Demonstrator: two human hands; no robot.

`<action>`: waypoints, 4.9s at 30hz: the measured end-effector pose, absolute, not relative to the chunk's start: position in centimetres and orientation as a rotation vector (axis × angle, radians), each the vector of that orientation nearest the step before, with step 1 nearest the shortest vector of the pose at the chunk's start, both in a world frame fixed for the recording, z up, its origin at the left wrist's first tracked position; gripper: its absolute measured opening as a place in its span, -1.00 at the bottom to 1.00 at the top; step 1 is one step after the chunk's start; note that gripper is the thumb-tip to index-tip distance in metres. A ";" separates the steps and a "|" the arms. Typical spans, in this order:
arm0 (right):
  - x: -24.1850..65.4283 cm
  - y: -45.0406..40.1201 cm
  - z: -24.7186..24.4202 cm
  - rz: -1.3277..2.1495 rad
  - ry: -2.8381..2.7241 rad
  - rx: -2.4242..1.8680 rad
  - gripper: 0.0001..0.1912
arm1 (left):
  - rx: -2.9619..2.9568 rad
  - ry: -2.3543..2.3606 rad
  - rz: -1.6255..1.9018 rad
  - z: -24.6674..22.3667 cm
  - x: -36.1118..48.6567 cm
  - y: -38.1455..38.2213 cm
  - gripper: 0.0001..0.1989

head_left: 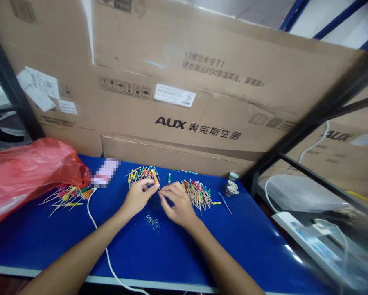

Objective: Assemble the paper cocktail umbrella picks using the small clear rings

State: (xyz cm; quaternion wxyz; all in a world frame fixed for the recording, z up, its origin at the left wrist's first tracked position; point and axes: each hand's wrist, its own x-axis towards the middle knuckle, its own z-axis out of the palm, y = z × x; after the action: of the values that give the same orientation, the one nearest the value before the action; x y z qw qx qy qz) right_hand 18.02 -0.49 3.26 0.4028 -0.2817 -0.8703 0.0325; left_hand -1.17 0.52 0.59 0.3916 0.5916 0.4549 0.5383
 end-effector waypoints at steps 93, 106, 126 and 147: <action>18.4 -0.1 4.3 0.151 -2.011 -0.899 -0.86 | 1.790 1.092 1.335 -0.2 -1.7 0.1 -0.69; 18.7 0.3 4.3 0.138 -1.972 -0.897 -0.83 | 1.774 1.103 1.315 -0.6 -1.7 0.5 -0.67; 15.9 0.7 1.8 0.585 -1.655 -0.807 -0.73 | 1.475 0.988 1.409 0.4 -1.5 0.4 -0.58; 14.3 0.2 1.4 1.277 -1.209 -0.682 -0.68 | 1.452 0.927 1.403 1.1 -0.8 -0.3 -0.64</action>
State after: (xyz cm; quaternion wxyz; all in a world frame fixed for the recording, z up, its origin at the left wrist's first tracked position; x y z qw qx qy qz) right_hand 14.27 0.21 1.40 0.5872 -0.2926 -0.5189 0.5479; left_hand -0.77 -0.30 1.05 0.4441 0.5856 0.3739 0.5657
